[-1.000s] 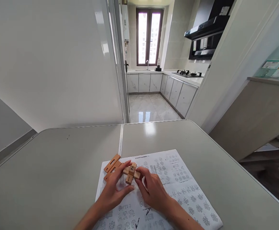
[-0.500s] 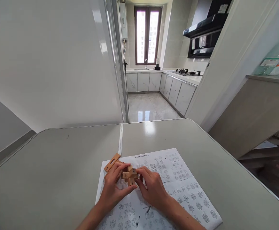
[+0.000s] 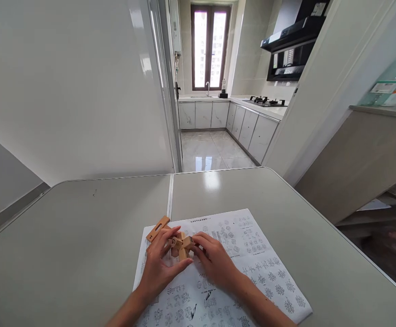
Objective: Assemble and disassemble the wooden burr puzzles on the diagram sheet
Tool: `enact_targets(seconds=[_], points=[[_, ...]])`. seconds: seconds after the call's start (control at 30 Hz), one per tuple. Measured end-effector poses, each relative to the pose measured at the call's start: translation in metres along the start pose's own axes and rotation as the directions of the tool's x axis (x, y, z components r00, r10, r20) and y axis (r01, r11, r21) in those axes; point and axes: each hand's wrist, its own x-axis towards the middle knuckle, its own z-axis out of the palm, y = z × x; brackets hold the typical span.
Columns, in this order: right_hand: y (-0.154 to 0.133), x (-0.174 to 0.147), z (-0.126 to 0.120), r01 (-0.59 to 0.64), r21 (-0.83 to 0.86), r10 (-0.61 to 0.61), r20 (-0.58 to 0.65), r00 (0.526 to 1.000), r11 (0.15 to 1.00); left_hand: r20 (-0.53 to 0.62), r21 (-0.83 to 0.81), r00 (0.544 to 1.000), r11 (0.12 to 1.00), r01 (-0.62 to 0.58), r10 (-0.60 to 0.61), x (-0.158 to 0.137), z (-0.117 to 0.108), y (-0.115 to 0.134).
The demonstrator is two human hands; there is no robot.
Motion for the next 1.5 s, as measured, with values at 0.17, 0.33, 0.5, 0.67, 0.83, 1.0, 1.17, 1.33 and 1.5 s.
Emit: enact_targets(seconds=[0.17, 0.33, 0.5, 0.67, 0.83, 1.0, 1.17, 1.33, 1.5], points=[[0.001, 0.003, -0.005, -0.029, 0.097, 0.028, 0.012, 1.000, 0.995, 0.029, 0.031, 0.997, 0.997, -0.074, 0.073, -0.001, 0.000, 0.001], [-0.008, 0.004, -0.009, -0.076, 0.159, 0.051, 0.150, 0.987, 0.984, 0.030, -0.017, 0.998, 0.999, -0.051, 0.052, -0.003, 0.000, 0.002], [-0.009, 0.001, -0.006, -0.152, 0.193, 0.128, 0.132, 0.983, 0.969, 0.070, 0.017, 0.996, 0.998, -0.055, 0.054, -0.003, 0.001, 0.003], [-0.004, -0.002, -0.001, -0.199, 0.243, 0.188, 0.069, 0.980, 0.949, 0.075, 0.010, 0.995, 0.998, -0.060, 0.059, -0.004, 0.003, 0.003], [0.002, -0.002, 0.000, -0.208, 0.290, 0.206, 0.038, 0.978, 0.934, 0.094, -0.008, 0.994, 0.999, -0.051, 0.051, -0.004, 0.004, 0.002], [0.004, -0.002, 0.002, -0.235, 0.329, 0.228, 0.060, 0.972, 0.915, 0.105, -0.031, 0.993, 0.998, -0.047, 0.050, -0.003, 0.003, 0.003], [0.001, -0.001, 0.004, -0.207, 0.238, 0.205, 0.033, 0.978, 0.949, 0.068, -0.025, 0.997, 0.999, -0.031, 0.033, -0.003, 0.003, 0.001], [-0.002, 0.001, 0.002, -0.148, 0.121, 0.149, 0.001, 0.989, 0.982, 0.043, -0.039, 0.999, 0.999, -0.007, 0.009, -0.004, 0.005, -0.001], [-0.002, 0.000, 0.001, -0.162, 0.177, 0.167, -0.010, 0.986, 0.971, 0.061, -0.083, 0.998, 0.996, 0.020, -0.015, -0.004, 0.004, 0.001]])
